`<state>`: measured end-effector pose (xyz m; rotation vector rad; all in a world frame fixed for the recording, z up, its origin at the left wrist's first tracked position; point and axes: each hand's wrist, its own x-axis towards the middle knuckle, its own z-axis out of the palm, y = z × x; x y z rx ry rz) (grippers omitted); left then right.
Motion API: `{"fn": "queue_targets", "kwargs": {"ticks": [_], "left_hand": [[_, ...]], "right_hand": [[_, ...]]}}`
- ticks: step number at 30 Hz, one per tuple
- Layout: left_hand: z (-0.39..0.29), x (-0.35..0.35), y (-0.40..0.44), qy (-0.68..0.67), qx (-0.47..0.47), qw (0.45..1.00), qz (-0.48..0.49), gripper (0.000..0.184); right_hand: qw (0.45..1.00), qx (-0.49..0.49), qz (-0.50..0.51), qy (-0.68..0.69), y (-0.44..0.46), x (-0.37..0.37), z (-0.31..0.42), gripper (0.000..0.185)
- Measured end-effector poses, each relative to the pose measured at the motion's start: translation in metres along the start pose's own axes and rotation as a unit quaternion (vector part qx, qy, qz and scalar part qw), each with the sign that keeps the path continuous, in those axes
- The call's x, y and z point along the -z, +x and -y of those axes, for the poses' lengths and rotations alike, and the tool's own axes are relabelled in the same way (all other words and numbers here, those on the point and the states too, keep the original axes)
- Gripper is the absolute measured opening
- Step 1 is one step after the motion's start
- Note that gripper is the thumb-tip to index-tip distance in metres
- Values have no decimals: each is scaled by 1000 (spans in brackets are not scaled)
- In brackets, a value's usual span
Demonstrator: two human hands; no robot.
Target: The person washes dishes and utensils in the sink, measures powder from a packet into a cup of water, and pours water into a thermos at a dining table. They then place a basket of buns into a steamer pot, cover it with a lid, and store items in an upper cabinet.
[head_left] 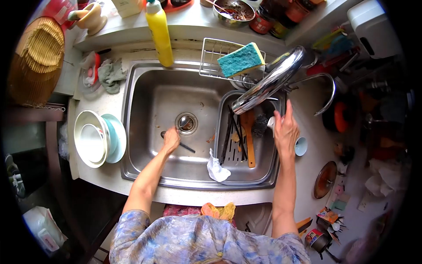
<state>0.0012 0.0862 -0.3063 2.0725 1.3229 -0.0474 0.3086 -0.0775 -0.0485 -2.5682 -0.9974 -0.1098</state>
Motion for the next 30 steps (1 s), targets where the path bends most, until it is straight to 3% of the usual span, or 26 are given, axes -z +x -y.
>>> {"fn": "queue_targets", "kwargs": {"ticks": [2,3,4,5,6,7,8,10,12,14,15,18,20,22,23,25,26,28,29,30], "left_hand": [[-4,-7,-1,-130,83,988,8,14],[-14,-4,0,-294,182,937,53,13],[-28,1,2,-448,270,847,97,12],[-41,7,4,-450,267,847,93,12],[-53,14,5,-543,282,782,122,2],[-63,18,5,-629,293,704,150,8],[-69,17,8,-631,291,704,149,8],[-88,24,12,-714,275,616,188,5],[-101,25,20,-729,279,599,178,11],[-108,18,35,-764,315,519,220,21],[-111,11,42,-772,340,502,191,24],[-155,33,38,-766,392,498,106,25],[-132,4,57,-771,408,475,113,25],[-72,-57,89,-770,379,447,251,18],[-74,-51,80,-772,376,449,249,18],[-85,-22,48,-733,406,506,205,14],[-94,-6,30,-733,406,507,201,14],[-109,15,-7,-602,383,685,145,6],[-84,-5,-6,-557,384,725,134,13],[-81,-8,-20,-556,384,726,130,13]], "right_hand": [[995,91,-37,-36,23,-9,-2,38],[989,134,-32,-43,32,-14,-4,29],[982,178,-29,-52,39,-18,-8,21],[982,181,-32,-51,40,-20,-11,21],[980,189,-22,-55,41,-23,-14,13],[979,197,-11,-61,41,-25,-17,10],[978,199,-13,-61,39,-27,-18,10],[971,228,-14,-73,32,-28,-17,11],[970,232,-19,-75,28,-28,-15,10],[970,235,-22,-55,27,-29,-17,10],[970,234,-19,-61,26,-30,-17,11],[972,228,-16,-57,27,-30,-16,11],[971,231,-20,-51,28,-31,-19,11],[971,235,-5,-49,29,-30,-21,11],[971,236,-8,-47,31,-30,-22,11],[970,238,3,-47,35,-30,-24,10],[970,239,3,-42,37,-31,-24,10],[970,232,-34,-72,37,-33,-23,10],[973,216,-20,-75,37,-31,-23,11],[973,217,-21,-71,33,-30,-22,11]]}}
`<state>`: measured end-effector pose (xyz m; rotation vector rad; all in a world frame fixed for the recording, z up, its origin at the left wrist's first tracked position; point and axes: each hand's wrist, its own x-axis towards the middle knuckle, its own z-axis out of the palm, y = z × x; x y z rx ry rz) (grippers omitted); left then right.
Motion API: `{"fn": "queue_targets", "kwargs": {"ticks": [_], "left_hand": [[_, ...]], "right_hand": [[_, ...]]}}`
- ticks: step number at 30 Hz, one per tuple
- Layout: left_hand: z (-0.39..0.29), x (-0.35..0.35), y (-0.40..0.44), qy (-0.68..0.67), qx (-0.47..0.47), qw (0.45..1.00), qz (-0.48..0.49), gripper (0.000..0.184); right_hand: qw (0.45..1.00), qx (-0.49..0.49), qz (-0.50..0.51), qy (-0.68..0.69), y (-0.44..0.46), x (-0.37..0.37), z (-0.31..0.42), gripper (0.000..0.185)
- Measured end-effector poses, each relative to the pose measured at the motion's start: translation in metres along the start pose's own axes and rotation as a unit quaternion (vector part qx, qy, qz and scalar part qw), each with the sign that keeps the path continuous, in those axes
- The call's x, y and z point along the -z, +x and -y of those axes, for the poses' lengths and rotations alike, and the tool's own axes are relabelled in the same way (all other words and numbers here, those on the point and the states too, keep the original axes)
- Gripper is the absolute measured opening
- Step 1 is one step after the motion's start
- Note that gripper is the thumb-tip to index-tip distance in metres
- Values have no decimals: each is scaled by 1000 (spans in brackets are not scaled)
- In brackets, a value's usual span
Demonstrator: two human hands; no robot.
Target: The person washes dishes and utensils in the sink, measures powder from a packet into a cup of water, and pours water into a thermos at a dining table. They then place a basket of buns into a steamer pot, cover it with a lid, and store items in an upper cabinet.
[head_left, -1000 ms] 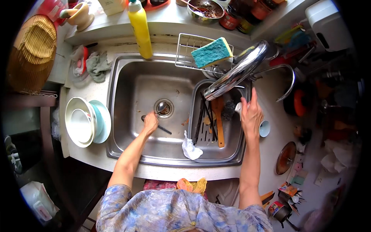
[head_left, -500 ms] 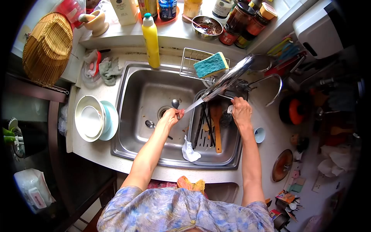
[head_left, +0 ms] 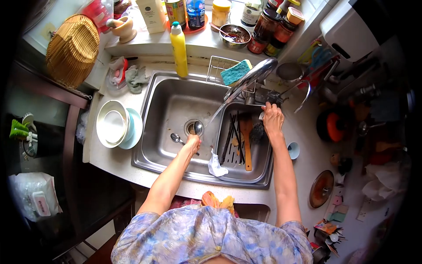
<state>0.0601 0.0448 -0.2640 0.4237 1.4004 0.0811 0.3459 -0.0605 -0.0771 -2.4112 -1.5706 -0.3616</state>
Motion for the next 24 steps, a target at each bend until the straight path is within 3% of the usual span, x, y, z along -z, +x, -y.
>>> {"fn": "queue_targets", "kwargs": {"ticks": [2,4,6,7,8,9,10,12,14,15,18,21,22,24], "left_hand": [[21,10,-12,233,-171,941,-176,22],[20,19,-61,305,-224,911,-164,24],[23,26,-86,176,-210,960,-55,21],[19,25,-109,176,-213,959,-59,21],[16,22,-132,129,-197,972,9,20],[13,18,-153,82,-179,977,77,20],[10,15,-168,84,-181,977,76,20],[6,9,-192,67,-166,972,154,18],[8,-1,-209,53,-170,970,168,15],[10,-5,-215,62,-188,967,159,15],[14,-9,-228,89,-222,963,125,15],[16,-9,-237,94,-228,962,112,17],[17,-8,-240,95,-229,962,112,17],[14,-8,-246,97,-222,961,135,19]], "right_hand": [[995,-86,-49,25,-7,-1,8,22],[963,-179,-85,183,-25,-2,20,40],[843,-367,60,389,-35,24,53,42],[754,-362,75,543,-47,14,65,42],[641,-346,87,680,-58,2,77,41],[615,-325,120,708,-64,0,92,40],[589,-302,152,734,-68,0,107,39],[632,-243,157,719,-73,2,138,33],[800,-90,89,586,-74,10,157,24],[830,-3,36,556,-75,7,164,16],[884,140,-42,444,-67,1,165,11],[927,145,-103,330,-57,1,160,11],[927,145,-103,330,-61,5,162,11],[861,81,-25,502,-69,14,169,11]]}}
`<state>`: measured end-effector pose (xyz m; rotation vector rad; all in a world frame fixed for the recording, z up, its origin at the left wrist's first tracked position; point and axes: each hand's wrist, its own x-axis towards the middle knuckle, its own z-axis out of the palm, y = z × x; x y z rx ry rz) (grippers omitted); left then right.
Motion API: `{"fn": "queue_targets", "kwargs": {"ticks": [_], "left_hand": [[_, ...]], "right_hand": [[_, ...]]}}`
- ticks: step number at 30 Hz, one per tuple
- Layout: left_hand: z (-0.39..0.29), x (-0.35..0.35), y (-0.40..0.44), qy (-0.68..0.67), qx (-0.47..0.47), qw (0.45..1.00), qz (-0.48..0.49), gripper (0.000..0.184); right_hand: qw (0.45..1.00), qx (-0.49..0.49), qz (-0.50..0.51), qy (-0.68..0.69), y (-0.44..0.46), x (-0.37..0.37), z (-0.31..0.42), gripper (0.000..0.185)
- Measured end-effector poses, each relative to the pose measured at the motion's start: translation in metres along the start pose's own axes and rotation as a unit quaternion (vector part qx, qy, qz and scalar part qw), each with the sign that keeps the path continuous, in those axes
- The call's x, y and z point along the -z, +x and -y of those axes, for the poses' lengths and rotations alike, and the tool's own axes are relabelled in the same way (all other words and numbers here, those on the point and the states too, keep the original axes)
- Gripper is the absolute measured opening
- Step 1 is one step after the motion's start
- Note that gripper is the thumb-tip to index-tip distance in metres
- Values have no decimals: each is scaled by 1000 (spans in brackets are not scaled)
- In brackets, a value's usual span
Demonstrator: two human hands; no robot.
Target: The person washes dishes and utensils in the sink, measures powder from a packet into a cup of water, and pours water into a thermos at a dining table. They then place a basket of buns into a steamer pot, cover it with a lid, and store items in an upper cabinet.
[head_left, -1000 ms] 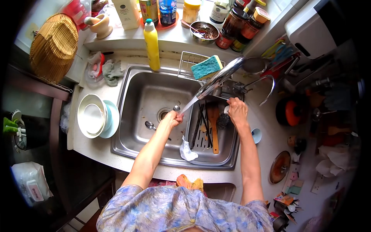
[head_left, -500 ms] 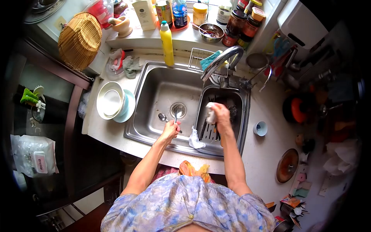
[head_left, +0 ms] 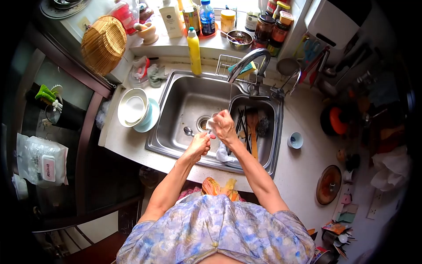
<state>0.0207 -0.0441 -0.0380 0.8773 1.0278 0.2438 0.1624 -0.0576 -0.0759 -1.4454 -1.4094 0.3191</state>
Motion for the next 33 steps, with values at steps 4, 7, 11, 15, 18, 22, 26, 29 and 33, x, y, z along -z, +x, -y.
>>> {"fn": "queue_targets", "kwargs": {"ticks": [4,7,11,15,18,22,26,29,33], "left_hand": [[2,1,-5,2,14,1000,17,21],[2,1,-7,-35,26,998,45,21],[-3,5,-11,-68,33,995,61,22],[0,3,-14,-76,35,992,93,26],[3,4,-16,-76,13,992,103,28],[9,11,-3,-33,-42,999,0,23],[5,-1,2,-51,-56,997,-31,14],[1,-8,4,32,-159,985,-65,14],[8,-7,6,80,-225,969,-60,16]], "right_hand": [[992,51,4,-118,5,9,2,11],[976,68,-59,-197,8,11,3,11],[996,80,32,-34,-7,7,16,9],[952,114,-66,-277,12,18,-6,9],[971,-42,-177,-155,18,38,-9,5],[965,-134,-207,-86,20,54,2,12],[993,3,-113,14,10,34,21,16],[984,122,-20,-129,6,19,41,14],[994,-22,-104,16,24,16,4,16]]}}
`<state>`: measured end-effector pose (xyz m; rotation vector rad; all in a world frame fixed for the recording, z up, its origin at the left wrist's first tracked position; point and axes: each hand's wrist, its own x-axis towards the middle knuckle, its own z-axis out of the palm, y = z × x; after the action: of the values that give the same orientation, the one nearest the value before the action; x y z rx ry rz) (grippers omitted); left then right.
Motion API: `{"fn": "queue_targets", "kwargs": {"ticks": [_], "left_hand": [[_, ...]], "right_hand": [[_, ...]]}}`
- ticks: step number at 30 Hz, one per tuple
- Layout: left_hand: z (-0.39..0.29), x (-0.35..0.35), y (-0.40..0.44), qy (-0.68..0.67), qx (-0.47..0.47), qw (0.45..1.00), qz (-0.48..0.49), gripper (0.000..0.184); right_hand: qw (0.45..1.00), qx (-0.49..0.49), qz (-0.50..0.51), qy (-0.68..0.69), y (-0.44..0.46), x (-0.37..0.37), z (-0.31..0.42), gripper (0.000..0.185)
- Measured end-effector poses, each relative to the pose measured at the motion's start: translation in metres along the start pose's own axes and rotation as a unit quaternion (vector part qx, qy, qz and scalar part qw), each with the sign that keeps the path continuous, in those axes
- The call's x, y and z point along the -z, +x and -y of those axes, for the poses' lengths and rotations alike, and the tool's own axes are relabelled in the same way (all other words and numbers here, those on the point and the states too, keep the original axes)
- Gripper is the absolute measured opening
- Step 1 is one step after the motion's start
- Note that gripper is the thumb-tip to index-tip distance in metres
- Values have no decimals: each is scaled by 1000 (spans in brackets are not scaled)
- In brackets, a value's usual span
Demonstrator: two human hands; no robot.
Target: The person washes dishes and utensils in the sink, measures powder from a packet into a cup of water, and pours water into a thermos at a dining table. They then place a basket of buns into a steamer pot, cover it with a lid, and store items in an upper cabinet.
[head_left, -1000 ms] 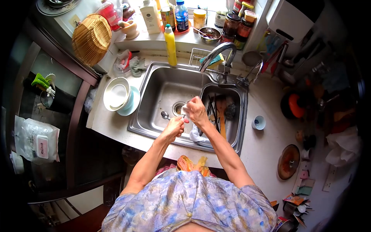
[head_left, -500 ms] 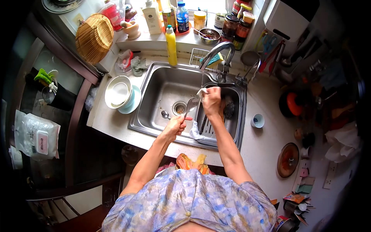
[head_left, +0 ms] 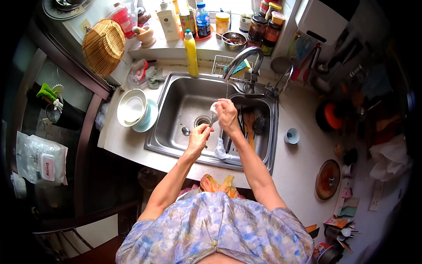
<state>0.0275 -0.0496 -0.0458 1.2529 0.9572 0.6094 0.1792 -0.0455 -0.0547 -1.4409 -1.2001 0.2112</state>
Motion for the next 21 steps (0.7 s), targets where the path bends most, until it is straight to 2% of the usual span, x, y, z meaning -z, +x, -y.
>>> {"fn": "queue_targets", "kwargs": {"ticks": [1,3,5,6,7,9,10,11,13,15,17,19,21], "left_hand": [[0,0,1,1,-1,1000,1,16],[0,2,5,17,-19,1000,6,16],[2,5,11,38,-14,999,2,16],[0,6,11,113,-33,993,-16,16],[0,6,10,188,-50,980,-33,16],[0,6,7,185,-60,980,-35,18],[-6,5,4,192,-76,978,-40,18],[-10,4,1,199,-90,975,-45,18],[-11,5,2,200,-80,976,-41,19],[-13,5,10,198,-74,977,-40,20],[-9,3,14,253,-94,961,-54,21],[-13,3,12,268,-97,957,-56,22],[-16,7,9,277,-102,955,-41,21]], "right_hand": [[996,-60,-11,62,3,0,-1,16],[992,-101,-17,70,4,1,3,17],[993,93,11,-73,-6,1,14,18],[981,132,29,-140,-9,0,29,18],[981,130,29,-139,-10,-1,23,18],[992,93,19,-84,-5,-2,6,19],[997,-54,9,59,0,2,2,19],[961,-241,5,136,4,4,-7,19],[985,-165,-4,56,8,13,1,17],[997,44,-37,-45,-1,1,4,16],[976,147,54,-152,-12,-5,28,14],[973,139,40,-182,-8,-3,22,15],[996,-50,38,-69,-2,-1,5,15]]}}
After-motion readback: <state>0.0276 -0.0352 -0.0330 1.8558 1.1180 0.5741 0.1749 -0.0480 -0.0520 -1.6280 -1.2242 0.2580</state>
